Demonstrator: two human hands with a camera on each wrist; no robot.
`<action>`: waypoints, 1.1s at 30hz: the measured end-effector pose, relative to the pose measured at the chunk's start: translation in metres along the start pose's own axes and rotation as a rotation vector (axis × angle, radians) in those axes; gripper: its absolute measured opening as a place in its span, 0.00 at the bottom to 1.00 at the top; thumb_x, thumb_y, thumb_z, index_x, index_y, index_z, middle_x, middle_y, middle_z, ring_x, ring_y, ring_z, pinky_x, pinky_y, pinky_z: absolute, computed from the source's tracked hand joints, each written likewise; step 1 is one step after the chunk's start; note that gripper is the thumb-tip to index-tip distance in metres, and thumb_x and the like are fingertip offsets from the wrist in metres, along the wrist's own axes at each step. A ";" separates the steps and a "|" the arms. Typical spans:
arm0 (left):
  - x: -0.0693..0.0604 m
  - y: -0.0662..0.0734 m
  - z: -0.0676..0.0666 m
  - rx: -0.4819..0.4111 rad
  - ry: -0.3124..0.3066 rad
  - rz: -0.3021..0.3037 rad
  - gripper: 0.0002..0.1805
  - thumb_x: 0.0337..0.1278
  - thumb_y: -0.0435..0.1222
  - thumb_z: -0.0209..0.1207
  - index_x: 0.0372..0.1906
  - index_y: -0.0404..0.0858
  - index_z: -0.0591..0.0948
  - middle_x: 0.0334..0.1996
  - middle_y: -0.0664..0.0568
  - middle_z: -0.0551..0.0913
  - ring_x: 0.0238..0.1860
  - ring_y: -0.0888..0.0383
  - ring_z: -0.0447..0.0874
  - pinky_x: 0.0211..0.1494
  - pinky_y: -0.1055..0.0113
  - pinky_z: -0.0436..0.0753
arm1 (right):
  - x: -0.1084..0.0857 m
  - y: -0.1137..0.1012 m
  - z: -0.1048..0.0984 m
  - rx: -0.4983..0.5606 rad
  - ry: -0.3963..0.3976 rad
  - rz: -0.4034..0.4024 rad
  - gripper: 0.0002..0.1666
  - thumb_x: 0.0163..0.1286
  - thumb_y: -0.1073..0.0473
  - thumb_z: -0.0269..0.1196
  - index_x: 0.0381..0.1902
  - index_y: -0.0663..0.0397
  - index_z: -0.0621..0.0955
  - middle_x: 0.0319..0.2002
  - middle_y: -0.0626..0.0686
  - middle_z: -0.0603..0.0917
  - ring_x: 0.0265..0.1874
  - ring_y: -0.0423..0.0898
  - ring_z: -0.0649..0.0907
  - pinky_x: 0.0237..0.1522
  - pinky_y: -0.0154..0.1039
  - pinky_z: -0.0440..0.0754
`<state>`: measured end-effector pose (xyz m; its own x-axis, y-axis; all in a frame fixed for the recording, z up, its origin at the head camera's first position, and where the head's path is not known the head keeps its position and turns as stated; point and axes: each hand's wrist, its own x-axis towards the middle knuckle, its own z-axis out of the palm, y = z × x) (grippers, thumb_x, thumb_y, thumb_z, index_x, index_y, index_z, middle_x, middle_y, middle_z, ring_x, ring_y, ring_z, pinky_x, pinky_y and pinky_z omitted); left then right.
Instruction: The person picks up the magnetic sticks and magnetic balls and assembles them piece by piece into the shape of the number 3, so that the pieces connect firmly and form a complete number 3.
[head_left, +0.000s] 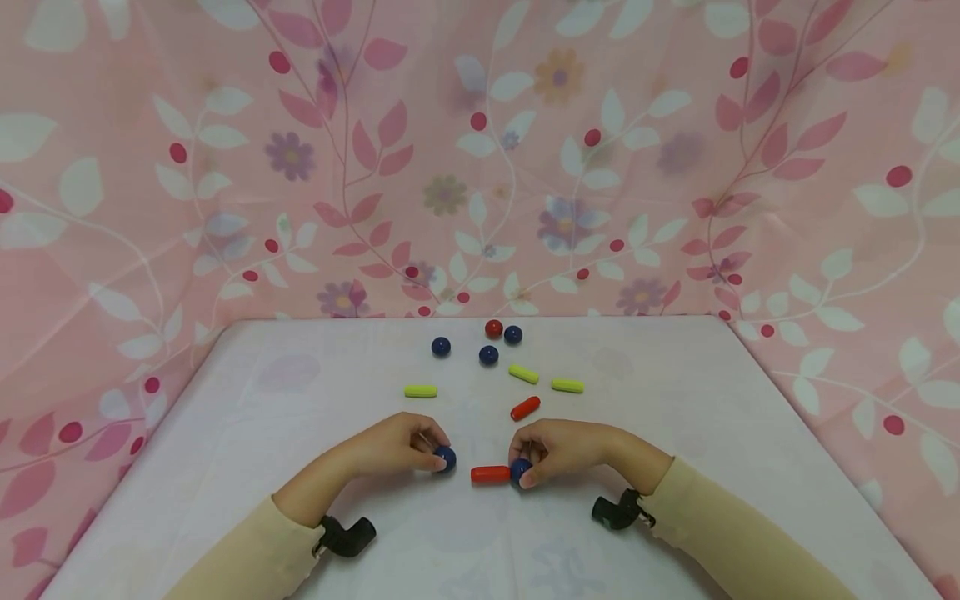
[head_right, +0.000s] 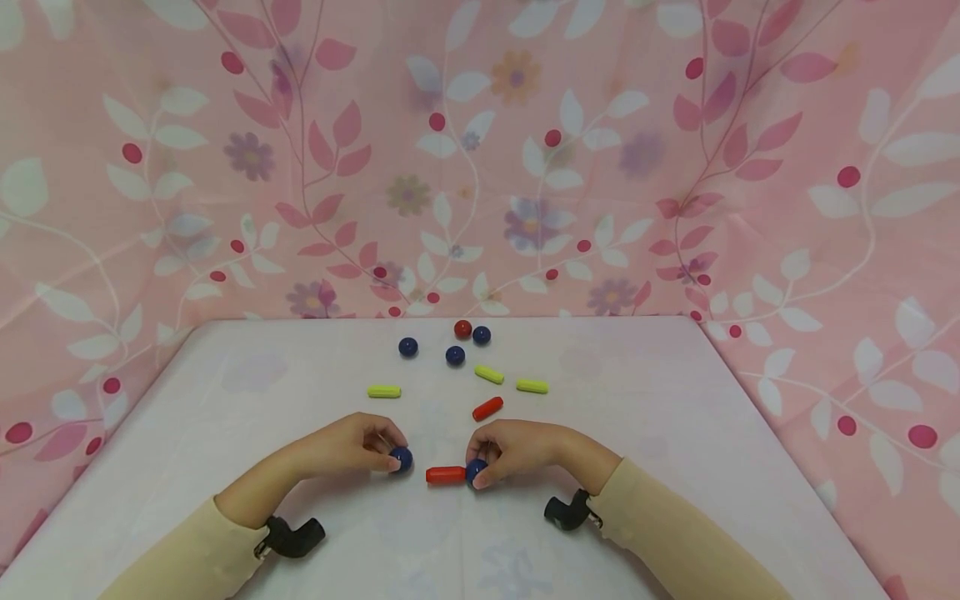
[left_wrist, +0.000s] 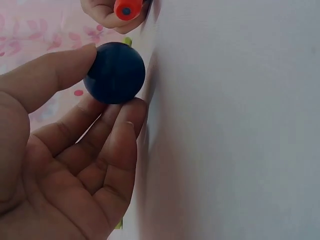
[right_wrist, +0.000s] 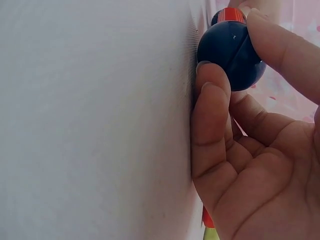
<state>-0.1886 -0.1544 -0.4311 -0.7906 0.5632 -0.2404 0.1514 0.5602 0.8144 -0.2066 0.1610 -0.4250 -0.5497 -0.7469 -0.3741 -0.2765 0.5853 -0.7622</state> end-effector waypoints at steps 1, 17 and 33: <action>0.000 0.001 0.000 0.002 -0.009 -0.003 0.15 0.56 0.42 0.71 0.46 0.42 0.84 0.39 0.56 0.83 0.42 0.58 0.81 0.46 0.61 0.79 | 0.000 0.000 0.000 -0.003 0.000 0.000 0.11 0.64 0.54 0.72 0.43 0.40 0.82 0.33 0.45 0.80 0.34 0.41 0.77 0.38 0.35 0.75; 0.003 0.006 0.011 -0.001 -0.076 0.011 0.12 0.55 0.43 0.72 0.41 0.45 0.83 0.32 0.57 0.84 0.36 0.57 0.80 0.42 0.63 0.77 | 0.001 -0.001 -0.001 -0.014 -0.006 0.003 0.11 0.64 0.54 0.72 0.43 0.39 0.82 0.32 0.44 0.80 0.33 0.41 0.77 0.38 0.35 0.75; 0.008 0.008 0.017 -0.023 -0.084 0.001 0.12 0.55 0.43 0.72 0.41 0.45 0.83 0.33 0.57 0.85 0.35 0.57 0.81 0.42 0.63 0.78 | 0.002 -0.002 -0.001 -0.036 -0.004 0.008 0.11 0.64 0.52 0.72 0.42 0.38 0.82 0.32 0.43 0.81 0.33 0.40 0.77 0.38 0.34 0.75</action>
<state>-0.1835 -0.1355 -0.4354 -0.7379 0.6130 -0.2822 0.1380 0.5464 0.8261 -0.2078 0.1587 -0.4230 -0.5492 -0.7433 -0.3819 -0.3007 0.6022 -0.7395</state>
